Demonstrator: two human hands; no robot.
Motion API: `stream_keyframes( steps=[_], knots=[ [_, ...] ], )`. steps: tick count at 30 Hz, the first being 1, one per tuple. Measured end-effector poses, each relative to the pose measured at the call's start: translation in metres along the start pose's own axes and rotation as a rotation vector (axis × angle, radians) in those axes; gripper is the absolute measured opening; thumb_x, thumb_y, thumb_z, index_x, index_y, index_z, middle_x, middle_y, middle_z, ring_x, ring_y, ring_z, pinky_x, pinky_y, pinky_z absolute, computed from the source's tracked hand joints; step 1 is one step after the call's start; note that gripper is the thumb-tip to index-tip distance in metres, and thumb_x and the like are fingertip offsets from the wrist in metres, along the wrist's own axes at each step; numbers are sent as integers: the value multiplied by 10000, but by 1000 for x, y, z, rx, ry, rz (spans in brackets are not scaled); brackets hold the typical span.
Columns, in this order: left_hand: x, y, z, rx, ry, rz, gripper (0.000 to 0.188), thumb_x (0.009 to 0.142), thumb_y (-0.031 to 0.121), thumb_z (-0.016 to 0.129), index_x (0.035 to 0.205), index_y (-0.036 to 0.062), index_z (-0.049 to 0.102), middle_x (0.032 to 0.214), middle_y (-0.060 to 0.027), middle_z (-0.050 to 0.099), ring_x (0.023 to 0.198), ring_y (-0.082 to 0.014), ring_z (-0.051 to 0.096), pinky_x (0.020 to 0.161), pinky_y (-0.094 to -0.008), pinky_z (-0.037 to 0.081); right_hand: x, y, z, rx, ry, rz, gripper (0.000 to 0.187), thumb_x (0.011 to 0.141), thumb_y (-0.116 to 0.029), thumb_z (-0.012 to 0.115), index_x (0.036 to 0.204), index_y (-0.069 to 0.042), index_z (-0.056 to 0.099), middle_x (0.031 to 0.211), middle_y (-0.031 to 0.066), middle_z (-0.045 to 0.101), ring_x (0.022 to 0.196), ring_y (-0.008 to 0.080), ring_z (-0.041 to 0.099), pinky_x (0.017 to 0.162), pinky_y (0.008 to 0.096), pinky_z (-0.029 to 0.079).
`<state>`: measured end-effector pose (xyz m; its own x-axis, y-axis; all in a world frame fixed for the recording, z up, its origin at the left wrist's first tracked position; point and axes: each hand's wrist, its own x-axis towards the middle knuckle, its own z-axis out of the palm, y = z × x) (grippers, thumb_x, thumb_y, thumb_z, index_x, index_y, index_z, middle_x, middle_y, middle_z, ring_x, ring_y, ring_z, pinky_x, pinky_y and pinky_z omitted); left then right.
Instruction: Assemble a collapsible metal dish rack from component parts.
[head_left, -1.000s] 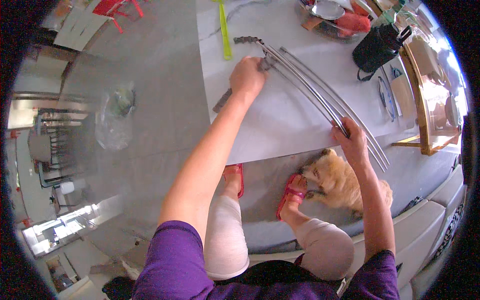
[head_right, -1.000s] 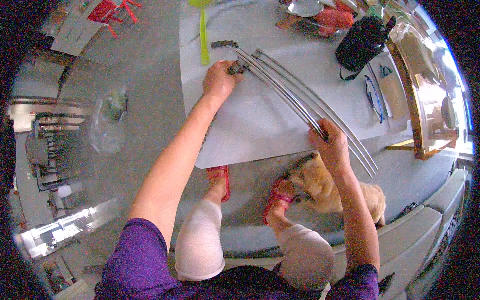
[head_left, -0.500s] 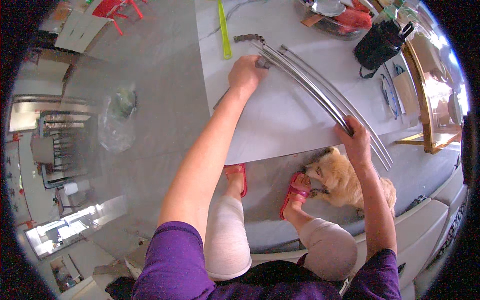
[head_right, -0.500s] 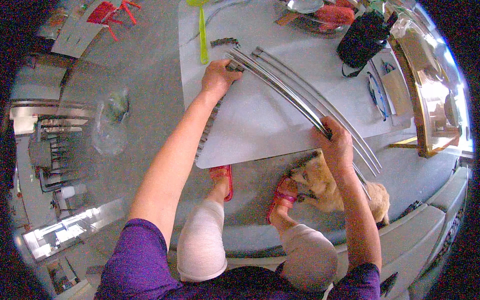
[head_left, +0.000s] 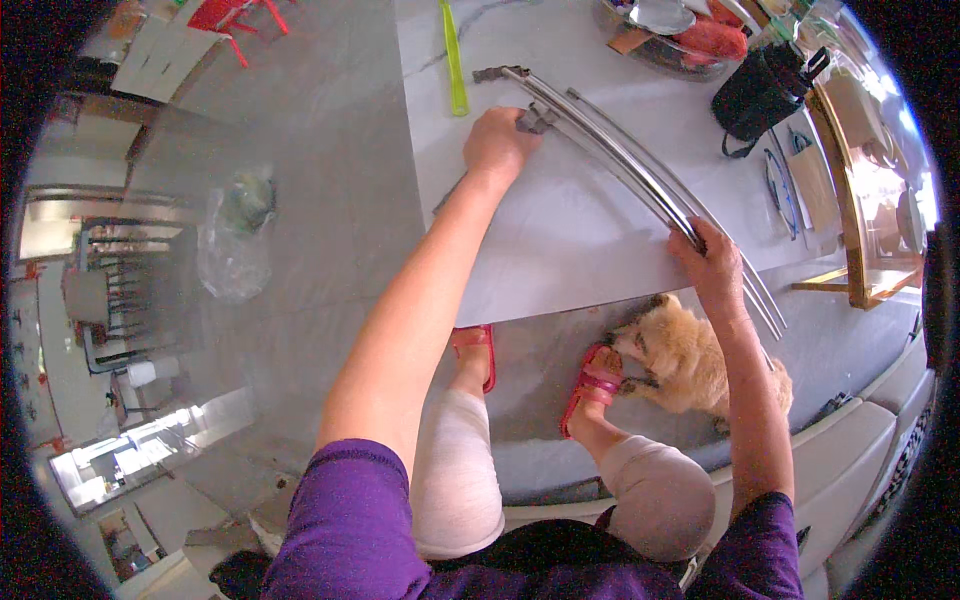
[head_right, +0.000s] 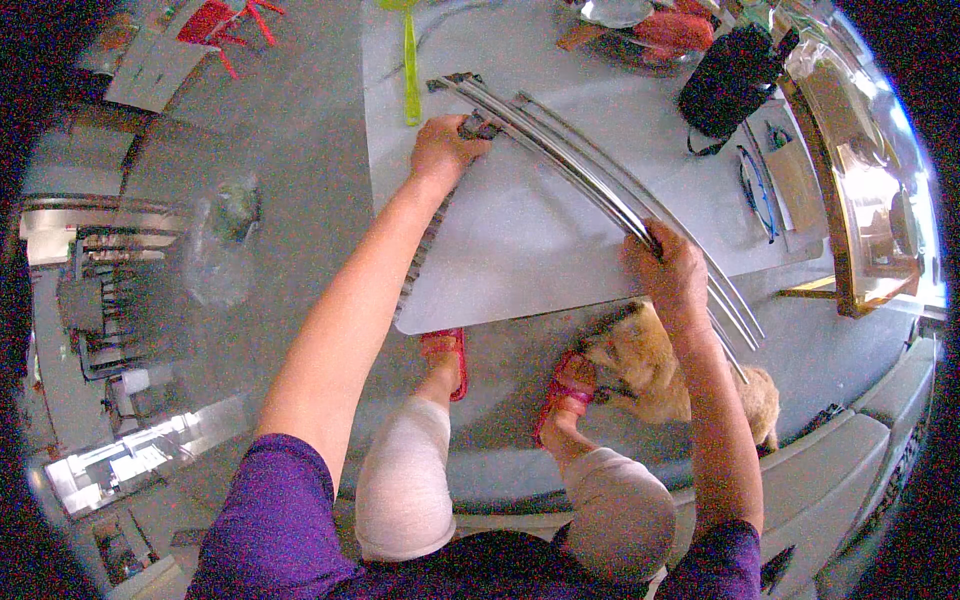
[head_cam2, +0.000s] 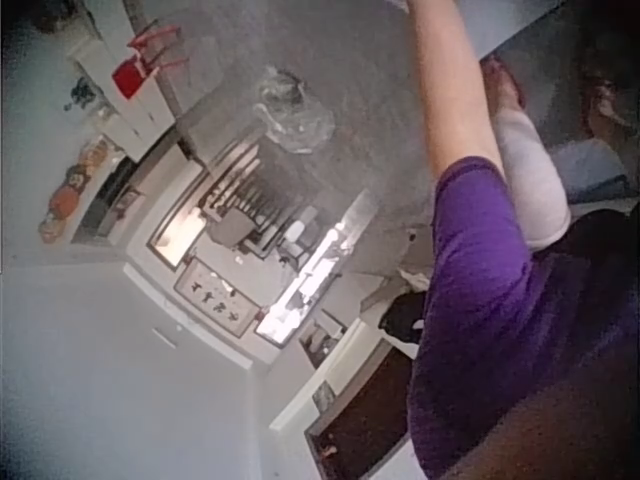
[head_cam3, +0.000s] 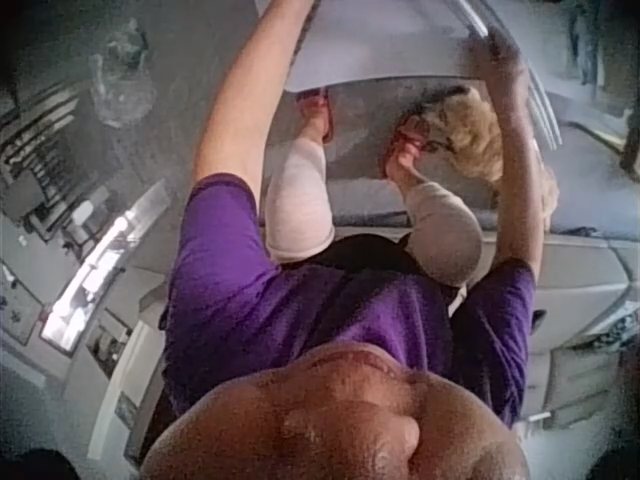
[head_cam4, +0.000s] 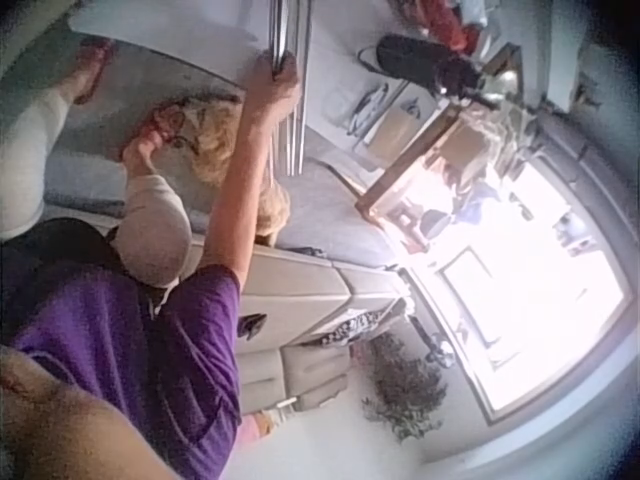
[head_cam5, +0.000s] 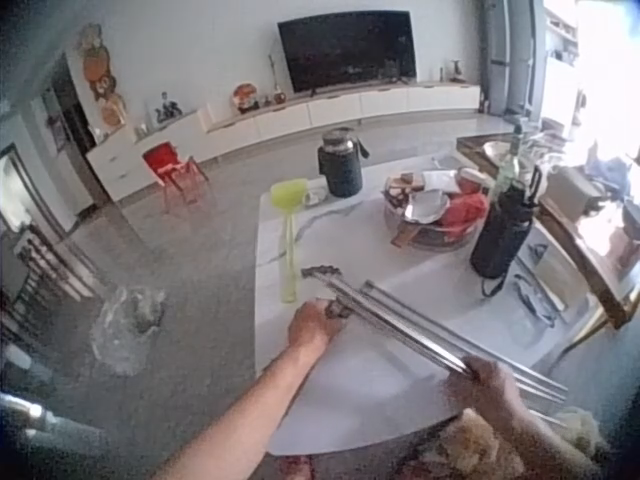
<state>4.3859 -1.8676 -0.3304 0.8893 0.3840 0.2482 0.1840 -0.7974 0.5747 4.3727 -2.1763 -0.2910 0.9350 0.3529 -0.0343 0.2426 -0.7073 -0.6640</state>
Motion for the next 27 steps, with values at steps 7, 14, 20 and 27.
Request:
stream_keyframes(
  steps=[7, 14, 20, 27],
  knots=[
    [-5, 14, -8, -150, -80, -112, 284, 626, 219, 724, 823, 24, 664, 738, -169, 635, 712, -298, 616, 648, -375, 466, -13, -4, -31, -145, 110, -40, 257, 870, -275, 551, 926, -26, 578, 741, 183, 591, 675, 353, 580, 619, 392, 439],
    [-12, 17, -26, -62, -217, -272, 251, 633, 199, 685, 850, 74, 664, 760, -106, 649, 755, -280, 624, 665, -387, 475, -45, 1, -27, 123, -98, 71, 202, 880, -216, 536, 885, -16, 509, 752, 184, 587, 703, 337, 591, 636, 391, 449],
    [-15, 8, -19, -15, -140, -170, 264, 638, 205, 691, 865, 73, 661, 792, -112, 648, 783, -291, 617, 670, -388, 474, -46, 4, -11, 15, -32, 86, 204, 859, -202, 564, 876, -4, 513, 733, 172, 585, 639, 294, 570, 604, 367, 444],
    [-15, 11, -22, -101, -179, -241, 261, 630, 200, 679, 866, 88, 661, 783, -95, 651, 772, -284, 621, 657, -391, 475, -40, 1, -1, 35, -15, 105, 185, 832, -185, 567, 850, -5, 530, 674, 120, 530, 601, 218, 490, 592, 350, 409]
  ],
)
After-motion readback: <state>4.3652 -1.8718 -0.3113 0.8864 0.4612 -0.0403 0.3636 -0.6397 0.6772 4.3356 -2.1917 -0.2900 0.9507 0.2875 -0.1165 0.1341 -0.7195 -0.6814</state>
